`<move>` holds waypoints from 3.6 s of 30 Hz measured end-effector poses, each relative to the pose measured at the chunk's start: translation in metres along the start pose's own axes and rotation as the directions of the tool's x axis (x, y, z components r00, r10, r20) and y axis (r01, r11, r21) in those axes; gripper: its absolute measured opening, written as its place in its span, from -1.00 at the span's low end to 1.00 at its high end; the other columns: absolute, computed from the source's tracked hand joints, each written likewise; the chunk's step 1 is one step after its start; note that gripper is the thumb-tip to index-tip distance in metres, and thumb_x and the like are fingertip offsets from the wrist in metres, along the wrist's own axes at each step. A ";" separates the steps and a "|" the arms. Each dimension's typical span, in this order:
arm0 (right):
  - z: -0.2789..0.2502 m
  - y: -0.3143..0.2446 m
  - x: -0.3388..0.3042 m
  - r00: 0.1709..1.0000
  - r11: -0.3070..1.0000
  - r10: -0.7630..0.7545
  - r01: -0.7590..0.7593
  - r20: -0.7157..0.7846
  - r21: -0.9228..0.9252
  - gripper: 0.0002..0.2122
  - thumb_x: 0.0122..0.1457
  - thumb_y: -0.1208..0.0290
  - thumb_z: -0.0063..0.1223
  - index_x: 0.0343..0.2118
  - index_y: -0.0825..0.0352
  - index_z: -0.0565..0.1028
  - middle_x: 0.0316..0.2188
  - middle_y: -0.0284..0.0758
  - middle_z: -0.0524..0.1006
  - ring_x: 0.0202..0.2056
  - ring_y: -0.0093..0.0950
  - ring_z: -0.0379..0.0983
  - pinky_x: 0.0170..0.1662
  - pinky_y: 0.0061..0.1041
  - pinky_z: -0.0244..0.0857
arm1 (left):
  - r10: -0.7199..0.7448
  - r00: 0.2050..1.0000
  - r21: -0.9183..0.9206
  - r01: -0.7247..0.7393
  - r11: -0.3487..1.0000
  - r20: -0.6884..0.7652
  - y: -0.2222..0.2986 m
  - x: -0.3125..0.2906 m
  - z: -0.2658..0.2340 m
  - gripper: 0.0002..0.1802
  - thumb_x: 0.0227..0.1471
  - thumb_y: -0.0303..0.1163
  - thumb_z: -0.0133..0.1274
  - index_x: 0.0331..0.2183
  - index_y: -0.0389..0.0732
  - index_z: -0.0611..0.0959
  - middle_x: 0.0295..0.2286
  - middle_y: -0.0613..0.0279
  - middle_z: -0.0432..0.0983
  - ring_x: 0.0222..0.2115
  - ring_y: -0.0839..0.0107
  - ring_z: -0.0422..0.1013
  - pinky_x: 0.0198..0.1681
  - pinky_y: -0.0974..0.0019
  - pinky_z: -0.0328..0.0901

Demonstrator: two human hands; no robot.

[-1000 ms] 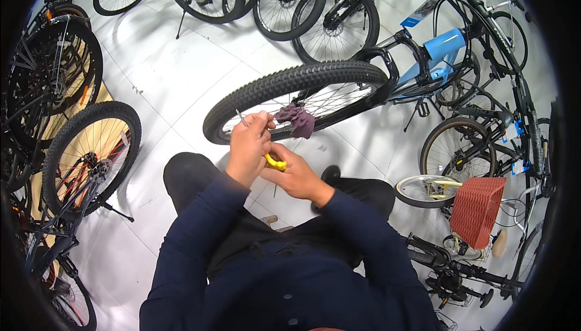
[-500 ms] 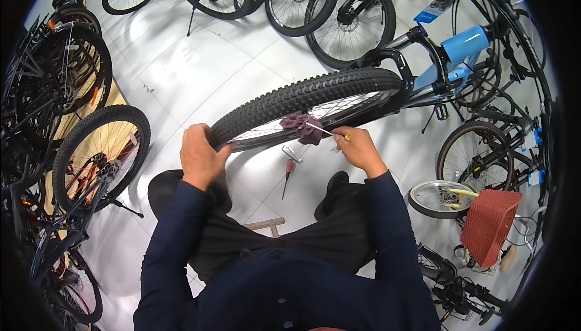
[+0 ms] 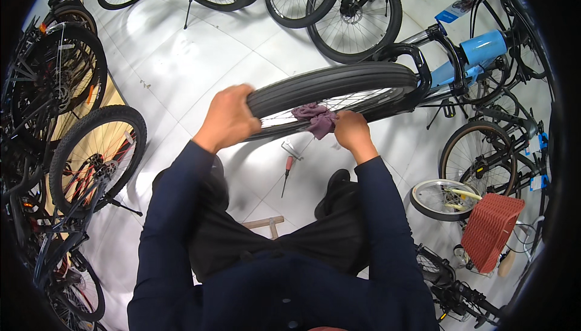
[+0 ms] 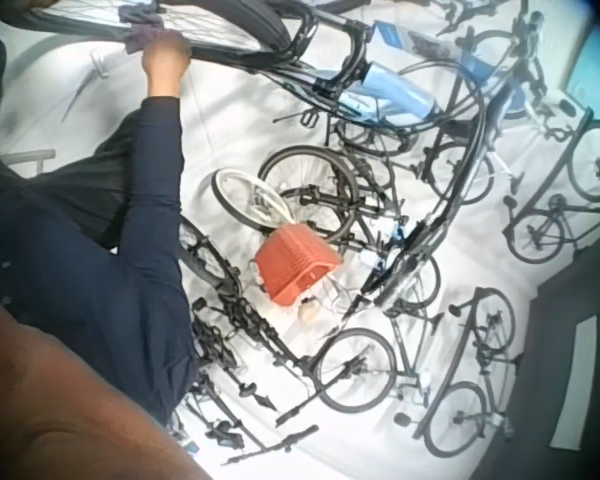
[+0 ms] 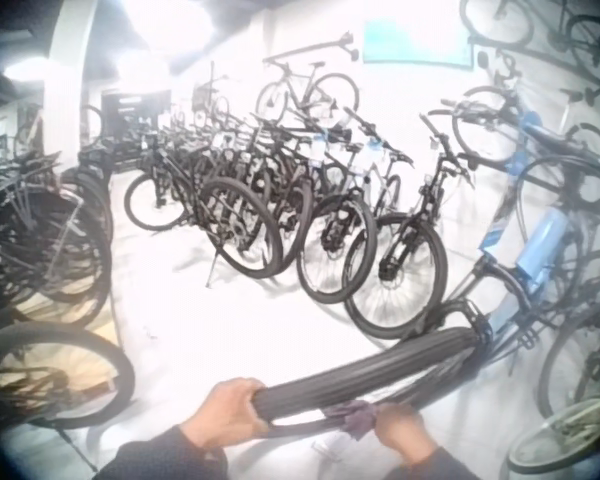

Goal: The person wipes the crankset, chainring, and handlebar of a light blue bicycle with a purple cloth. They then wipe the front wheel rim and tire while holding the wheel steady.

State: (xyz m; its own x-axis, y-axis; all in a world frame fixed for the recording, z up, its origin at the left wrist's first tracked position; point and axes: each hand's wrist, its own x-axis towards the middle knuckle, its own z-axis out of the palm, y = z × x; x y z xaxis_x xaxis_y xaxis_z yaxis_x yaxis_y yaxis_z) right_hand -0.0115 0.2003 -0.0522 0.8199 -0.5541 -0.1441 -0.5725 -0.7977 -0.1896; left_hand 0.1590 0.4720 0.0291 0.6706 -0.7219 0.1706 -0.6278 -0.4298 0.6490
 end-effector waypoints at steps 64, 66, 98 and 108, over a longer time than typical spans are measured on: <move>-0.002 -0.020 0.002 0.983 0.982 -0.150 0.137 -0.103 -0.127 -0.82 0.27 0.37 -0.02 -0.28 0.32 0.60 -0.31 0.01 0.64 -0.20 0.05 0.58 -0.11 -0.03 0.45 | 0.015 0.995 -0.243 -0.039 0.969 -0.102 -0.047 -0.023 0.014 -0.26 -0.26 -0.21 0.55 -0.06 -0.27 0.58 -0.18 -0.01 0.56 -0.13 0.02 0.51 -0.01 0.15 0.41; -0.009 -0.022 -0.011 0.981 0.992 -0.112 0.099 -0.160 -0.084 -0.82 0.28 0.36 -0.02 -0.24 0.29 0.60 -0.34 -0.01 0.64 -0.21 0.04 0.58 -0.12 -0.01 0.44 | -0.033 0.999 -0.242 0.021 0.970 -0.044 -0.046 -0.025 0.012 -0.27 -0.24 -0.26 0.53 -0.02 -0.28 0.56 -0.14 -0.04 0.57 -0.08 -0.01 0.50 0.02 0.15 0.40; 0.007 -0.030 0.029 0.994 0.942 -0.109 0.096 -0.021 -0.320 -0.84 0.12 0.43 0.08 -0.32 0.34 0.65 -0.30 0.01 0.66 -0.22 0.02 0.63 -0.08 -0.11 0.53 | -0.247 0.966 -0.151 0.256 0.955 0.081 -0.108 -0.040 0.033 -0.50 -0.21 -0.44 0.36 -0.14 -0.26 0.60 -0.27 -0.11 0.65 -0.20 -0.06 0.57 -0.10 0.11 0.43; -0.018 -0.002 -0.064 0.959 0.999 0.039 -0.046 -0.279 -0.019 -0.85 0.27 0.36 0.12 -0.25 0.30 0.66 -0.40 -0.02 0.64 -0.31 0.02 0.59 -0.21 -0.10 0.46 | 0.191 0.970 -0.048 -0.200 0.979 -0.152 0.000 0.040 0.017 -0.62 -0.28 -0.47 0.21 -0.27 -0.29 0.66 -0.44 -0.10 0.59 -0.36 -0.08 0.55 -0.20 0.02 0.44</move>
State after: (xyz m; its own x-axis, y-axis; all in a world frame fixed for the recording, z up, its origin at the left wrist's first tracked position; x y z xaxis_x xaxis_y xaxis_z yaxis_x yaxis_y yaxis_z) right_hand -0.0629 0.2334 -0.0252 0.7671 -0.6291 0.1257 -0.6093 -0.7757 -0.1643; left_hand 0.1789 0.4338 0.0230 0.5907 -0.6996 0.4021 -0.7297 -0.2504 0.6362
